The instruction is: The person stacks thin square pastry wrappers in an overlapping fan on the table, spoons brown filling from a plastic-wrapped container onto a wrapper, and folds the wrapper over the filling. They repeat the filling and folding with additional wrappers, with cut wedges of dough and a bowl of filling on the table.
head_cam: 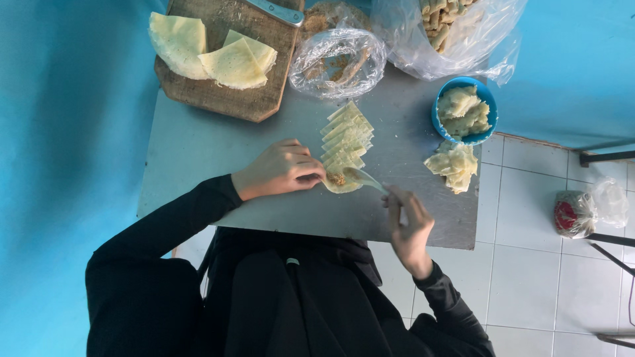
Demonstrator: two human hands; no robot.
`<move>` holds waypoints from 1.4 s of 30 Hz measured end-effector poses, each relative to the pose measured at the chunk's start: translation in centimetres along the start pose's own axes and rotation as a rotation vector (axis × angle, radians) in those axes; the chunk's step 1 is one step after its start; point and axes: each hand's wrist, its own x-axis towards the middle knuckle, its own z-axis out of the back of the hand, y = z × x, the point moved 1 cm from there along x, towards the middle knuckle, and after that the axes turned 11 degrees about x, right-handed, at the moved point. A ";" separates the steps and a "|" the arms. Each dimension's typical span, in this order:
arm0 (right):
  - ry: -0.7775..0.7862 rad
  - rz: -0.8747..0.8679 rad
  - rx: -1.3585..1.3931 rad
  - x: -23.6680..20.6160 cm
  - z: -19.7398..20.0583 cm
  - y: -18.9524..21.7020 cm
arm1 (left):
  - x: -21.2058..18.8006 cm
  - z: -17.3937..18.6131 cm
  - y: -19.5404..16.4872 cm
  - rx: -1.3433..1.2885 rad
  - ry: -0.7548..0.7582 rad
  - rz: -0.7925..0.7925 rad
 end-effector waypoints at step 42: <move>0.431 0.100 0.153 12.5 0.2 0.4 | -0.2 -1.5 -0.6 0.038 -0.008 0.064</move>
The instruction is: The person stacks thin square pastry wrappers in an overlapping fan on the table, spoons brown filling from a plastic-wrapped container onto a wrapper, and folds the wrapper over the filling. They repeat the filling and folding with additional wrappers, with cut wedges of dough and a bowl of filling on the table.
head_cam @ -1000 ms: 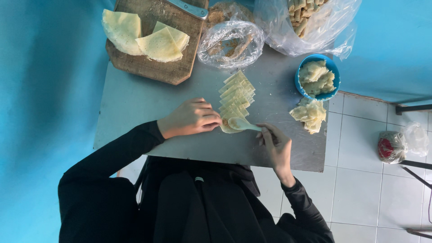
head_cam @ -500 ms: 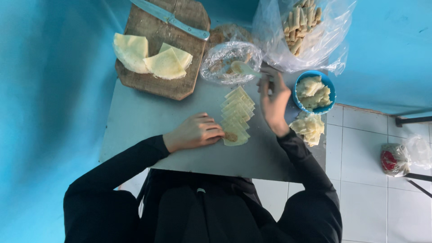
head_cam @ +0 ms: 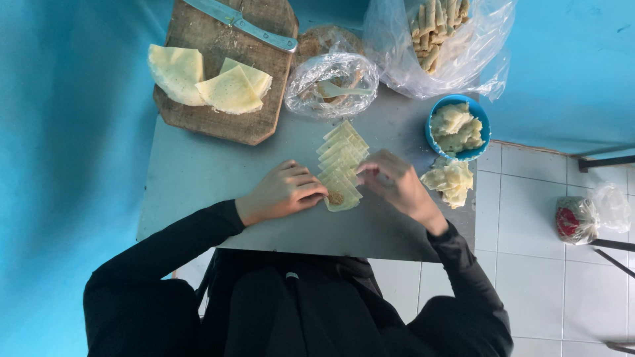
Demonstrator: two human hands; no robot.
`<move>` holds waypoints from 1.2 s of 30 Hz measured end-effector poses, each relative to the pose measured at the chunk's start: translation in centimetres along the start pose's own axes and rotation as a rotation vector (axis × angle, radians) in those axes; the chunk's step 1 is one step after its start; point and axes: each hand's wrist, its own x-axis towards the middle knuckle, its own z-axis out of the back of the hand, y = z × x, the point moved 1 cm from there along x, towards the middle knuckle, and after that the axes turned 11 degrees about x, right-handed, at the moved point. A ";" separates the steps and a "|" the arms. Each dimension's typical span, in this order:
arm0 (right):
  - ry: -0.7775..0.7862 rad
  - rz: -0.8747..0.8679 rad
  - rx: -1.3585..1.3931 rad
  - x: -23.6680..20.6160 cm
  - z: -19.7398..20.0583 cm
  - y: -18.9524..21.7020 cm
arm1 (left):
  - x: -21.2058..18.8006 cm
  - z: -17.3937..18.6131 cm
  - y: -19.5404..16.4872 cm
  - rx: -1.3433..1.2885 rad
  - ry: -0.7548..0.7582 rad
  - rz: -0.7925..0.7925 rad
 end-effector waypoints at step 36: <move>-0.102 0.201 -0.235 -4.3 -6.4 2.5 | -0.8 0.4 -1.1 0.394 0.009 -0.329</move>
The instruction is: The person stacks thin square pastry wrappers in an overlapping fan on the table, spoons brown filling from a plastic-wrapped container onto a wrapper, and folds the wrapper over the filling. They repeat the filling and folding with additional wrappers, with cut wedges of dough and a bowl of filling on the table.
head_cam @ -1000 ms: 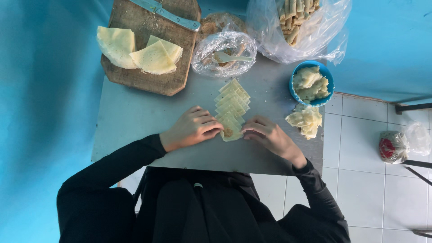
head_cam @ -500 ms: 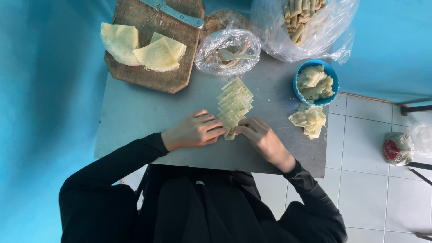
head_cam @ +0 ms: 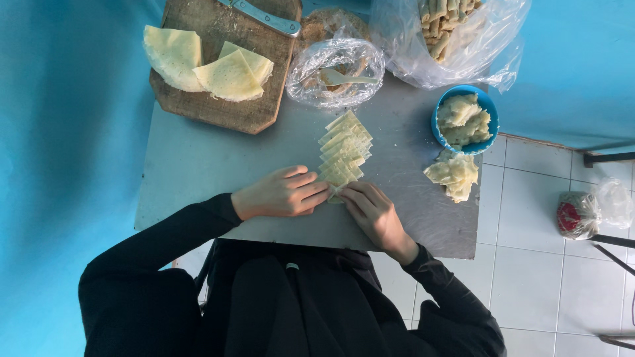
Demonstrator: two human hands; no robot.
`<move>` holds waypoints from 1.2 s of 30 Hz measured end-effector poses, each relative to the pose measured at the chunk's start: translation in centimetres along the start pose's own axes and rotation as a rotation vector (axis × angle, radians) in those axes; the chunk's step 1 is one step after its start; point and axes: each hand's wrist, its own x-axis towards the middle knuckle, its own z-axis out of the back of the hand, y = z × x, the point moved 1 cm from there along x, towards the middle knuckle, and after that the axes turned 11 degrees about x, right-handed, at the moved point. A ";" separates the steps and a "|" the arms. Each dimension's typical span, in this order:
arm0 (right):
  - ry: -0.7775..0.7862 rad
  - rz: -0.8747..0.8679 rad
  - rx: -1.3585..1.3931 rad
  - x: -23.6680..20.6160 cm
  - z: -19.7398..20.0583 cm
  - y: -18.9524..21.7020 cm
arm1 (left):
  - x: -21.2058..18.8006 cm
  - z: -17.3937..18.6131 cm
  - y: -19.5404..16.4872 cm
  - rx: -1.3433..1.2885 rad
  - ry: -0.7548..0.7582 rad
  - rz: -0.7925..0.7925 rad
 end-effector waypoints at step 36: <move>0.072 0.018 -0.058 -0.4 0.1 0.3 | -0.4 -0.4 0.0 -0.037 0.078 -0.010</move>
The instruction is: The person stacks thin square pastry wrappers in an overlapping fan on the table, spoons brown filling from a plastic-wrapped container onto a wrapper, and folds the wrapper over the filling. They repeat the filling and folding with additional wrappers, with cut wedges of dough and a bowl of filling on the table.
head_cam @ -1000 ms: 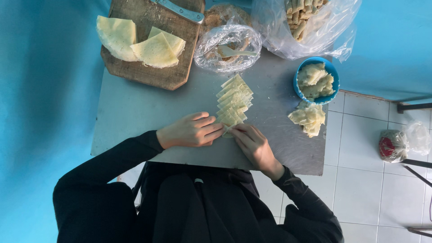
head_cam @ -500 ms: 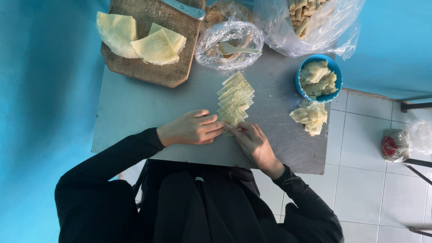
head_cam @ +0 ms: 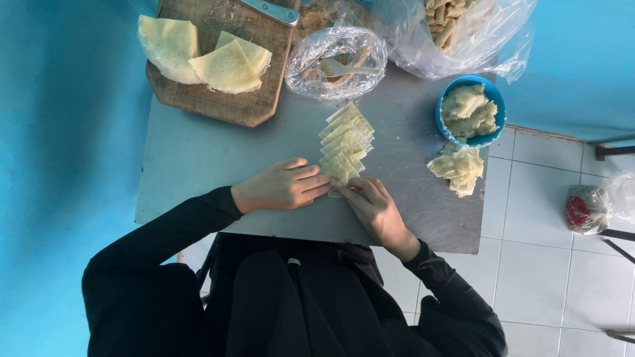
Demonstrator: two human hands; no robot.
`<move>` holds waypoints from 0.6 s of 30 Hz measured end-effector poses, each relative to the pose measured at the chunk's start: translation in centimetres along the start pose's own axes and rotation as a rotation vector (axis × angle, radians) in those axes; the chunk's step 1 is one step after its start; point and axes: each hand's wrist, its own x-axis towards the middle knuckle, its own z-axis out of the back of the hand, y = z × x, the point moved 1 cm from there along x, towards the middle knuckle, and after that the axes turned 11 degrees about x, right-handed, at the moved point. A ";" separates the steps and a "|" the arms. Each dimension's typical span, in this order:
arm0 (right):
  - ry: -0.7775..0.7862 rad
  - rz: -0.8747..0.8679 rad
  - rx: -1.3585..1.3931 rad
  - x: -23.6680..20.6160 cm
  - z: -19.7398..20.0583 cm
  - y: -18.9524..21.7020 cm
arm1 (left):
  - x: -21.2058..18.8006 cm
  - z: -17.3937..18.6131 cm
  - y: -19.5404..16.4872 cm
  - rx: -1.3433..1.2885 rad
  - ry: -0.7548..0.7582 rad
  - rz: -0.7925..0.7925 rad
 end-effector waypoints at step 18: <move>0.227 0.479 -0.326 0.2 2.3 -2.4 | 0.9 0.0 -0.2 -0.010 -0.106 0.044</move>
